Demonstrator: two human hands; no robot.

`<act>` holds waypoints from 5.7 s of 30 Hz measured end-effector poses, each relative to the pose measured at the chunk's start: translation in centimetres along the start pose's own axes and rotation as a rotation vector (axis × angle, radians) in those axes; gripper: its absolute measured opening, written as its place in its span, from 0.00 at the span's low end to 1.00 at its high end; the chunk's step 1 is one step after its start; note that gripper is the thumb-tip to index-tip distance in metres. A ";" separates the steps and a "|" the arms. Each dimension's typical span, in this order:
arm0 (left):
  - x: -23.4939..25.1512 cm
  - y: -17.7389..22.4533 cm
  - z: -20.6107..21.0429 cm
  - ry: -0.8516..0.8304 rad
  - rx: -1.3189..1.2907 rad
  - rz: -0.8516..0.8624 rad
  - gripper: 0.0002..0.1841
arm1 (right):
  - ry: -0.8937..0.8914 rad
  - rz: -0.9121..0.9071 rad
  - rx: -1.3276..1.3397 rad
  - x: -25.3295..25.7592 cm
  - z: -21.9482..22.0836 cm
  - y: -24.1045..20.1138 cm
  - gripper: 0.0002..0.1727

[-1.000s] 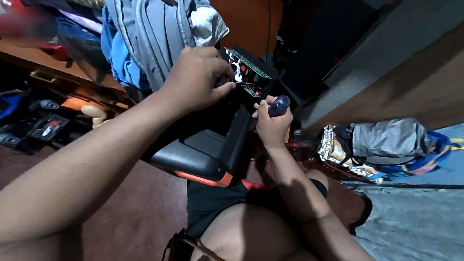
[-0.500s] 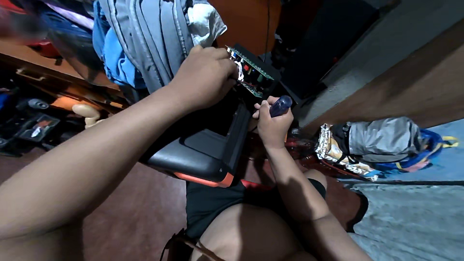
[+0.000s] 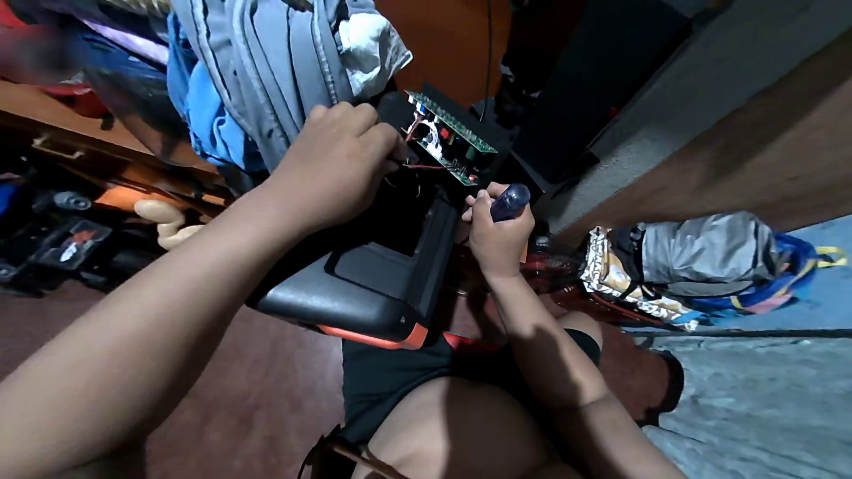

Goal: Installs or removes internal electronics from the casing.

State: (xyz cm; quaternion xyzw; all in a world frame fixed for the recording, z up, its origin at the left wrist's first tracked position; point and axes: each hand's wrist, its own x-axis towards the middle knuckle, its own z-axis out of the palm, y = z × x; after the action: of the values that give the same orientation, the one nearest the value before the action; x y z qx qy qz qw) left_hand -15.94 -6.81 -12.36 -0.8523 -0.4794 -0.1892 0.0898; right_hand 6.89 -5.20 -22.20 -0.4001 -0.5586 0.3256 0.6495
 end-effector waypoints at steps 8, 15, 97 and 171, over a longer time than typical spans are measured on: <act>-0.9 -0.7 -0.1 0.057 0.030 -0.076 0.12 | 0.023 0.035 0.069 -0.1 0.3 -0.2 0.08; -1.6 -2.6 0.4 0.095 0.023 0.027 0.13 | 0.042 0.066 0.092 0.3 0.1 -0.2 0.05; -5.1 -1.2 0.8 0.074 -0.465 -0.511 0.12 | -0.188 -0.427 -0.272 0.9 -0.8 3.7 0.17; -1.8 -0.9 -0.3 0.082 0.217 -0.066 0.14 | -0.681 0.188 -0.454 2.9 -3.2 0.1 0.10</act>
State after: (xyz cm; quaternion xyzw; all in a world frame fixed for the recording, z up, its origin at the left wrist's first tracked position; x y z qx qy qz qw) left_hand -17.64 -7.85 -12.90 -0.8129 -0.5208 -0.1737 0.1947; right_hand 10.55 -3.12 -21.17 -0.4518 -0.7602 0.3655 0.2904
